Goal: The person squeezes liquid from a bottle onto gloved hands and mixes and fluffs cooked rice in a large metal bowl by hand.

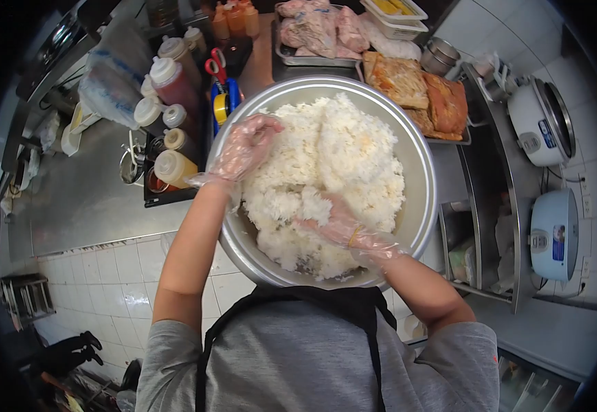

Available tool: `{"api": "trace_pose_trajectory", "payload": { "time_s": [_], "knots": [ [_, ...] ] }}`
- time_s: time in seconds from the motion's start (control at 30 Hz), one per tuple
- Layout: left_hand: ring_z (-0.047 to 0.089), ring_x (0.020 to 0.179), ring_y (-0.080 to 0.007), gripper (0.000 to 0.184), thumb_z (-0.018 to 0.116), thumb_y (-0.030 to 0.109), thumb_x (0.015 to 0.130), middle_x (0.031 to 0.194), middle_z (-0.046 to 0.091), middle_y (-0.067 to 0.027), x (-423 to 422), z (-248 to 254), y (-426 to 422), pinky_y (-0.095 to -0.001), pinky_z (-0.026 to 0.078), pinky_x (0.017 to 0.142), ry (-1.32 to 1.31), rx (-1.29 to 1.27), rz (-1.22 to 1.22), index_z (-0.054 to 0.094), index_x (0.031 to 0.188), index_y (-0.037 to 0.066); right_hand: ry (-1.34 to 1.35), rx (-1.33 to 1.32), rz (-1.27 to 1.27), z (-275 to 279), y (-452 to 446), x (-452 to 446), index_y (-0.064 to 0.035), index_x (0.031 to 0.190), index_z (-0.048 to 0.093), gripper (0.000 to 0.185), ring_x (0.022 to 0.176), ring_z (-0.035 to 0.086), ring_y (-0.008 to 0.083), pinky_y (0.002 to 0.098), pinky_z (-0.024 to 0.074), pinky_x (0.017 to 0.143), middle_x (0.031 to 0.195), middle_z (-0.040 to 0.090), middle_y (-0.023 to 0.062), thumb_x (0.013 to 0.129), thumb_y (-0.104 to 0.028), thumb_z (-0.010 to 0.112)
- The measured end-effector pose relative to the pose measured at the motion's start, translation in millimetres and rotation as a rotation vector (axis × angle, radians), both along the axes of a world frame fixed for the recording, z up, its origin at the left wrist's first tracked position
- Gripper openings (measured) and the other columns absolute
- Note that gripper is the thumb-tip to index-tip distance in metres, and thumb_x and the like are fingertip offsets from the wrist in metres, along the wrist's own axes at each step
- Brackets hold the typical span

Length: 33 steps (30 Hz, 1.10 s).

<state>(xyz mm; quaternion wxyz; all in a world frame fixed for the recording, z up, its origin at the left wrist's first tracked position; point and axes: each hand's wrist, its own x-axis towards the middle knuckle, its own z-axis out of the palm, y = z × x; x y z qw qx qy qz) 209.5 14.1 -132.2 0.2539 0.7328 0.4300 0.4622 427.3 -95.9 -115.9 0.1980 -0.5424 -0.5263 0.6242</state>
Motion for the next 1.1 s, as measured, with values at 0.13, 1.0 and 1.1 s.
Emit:
{"api": "trace_pose_trajectory", "payload": {
  "time_s": [0.13,1.0,1.1],
  "knots": [
    [0.064,0.081,-0.0093,0.010,0.061,0.005,0.087,0.085,0.067,-0.0039,9,18,-31,-0.0251,0.051,0.072,0.033,-0.305,-0.218,0.066,0.095,0.006,-0.233,0.244,0.249,21,-4,42,-0.0004,0.130,0.044,0.067,0.116,0.053,0.0236,0.0344,0.0431,0.100,0.125,0.055,0.0176,0.073,-0.008,0.076],
    [0.062,0.101,-0.0303,0.072,0.072,0.057,0.068,0.105,0.066,-0.0220,97,2,-104,-0.0343,0.045,0.093,1.003,-0.869,-0.728,0.065,0.112,0.001,-0.401,-0.264,0.298,22,1,76,0.0139,0.135,0.031,0.107,0.097,0.064,0.0329,0.0355,0.0561,0.071,0.122,0.053,0.0284,0.058,-0.043,0.080],
    [0.059,0.107,-0.0324,0.080,0.071,0.059,0.068,0.113,0.061,-0.0245,93,28,-108,-0.0359,0.045,0.094,1.049,-0.906,-0.762,0.061,0.118,-0.003,-0.272,-0.105,0.265,3,0,85,0.0131,0.137,0.030,0.111,0.116,0.055,0.0352,0.0401,0.0466,0.096,0.128,0.050,0.0302,0.059,-0.049,0.080]
  ]
}}
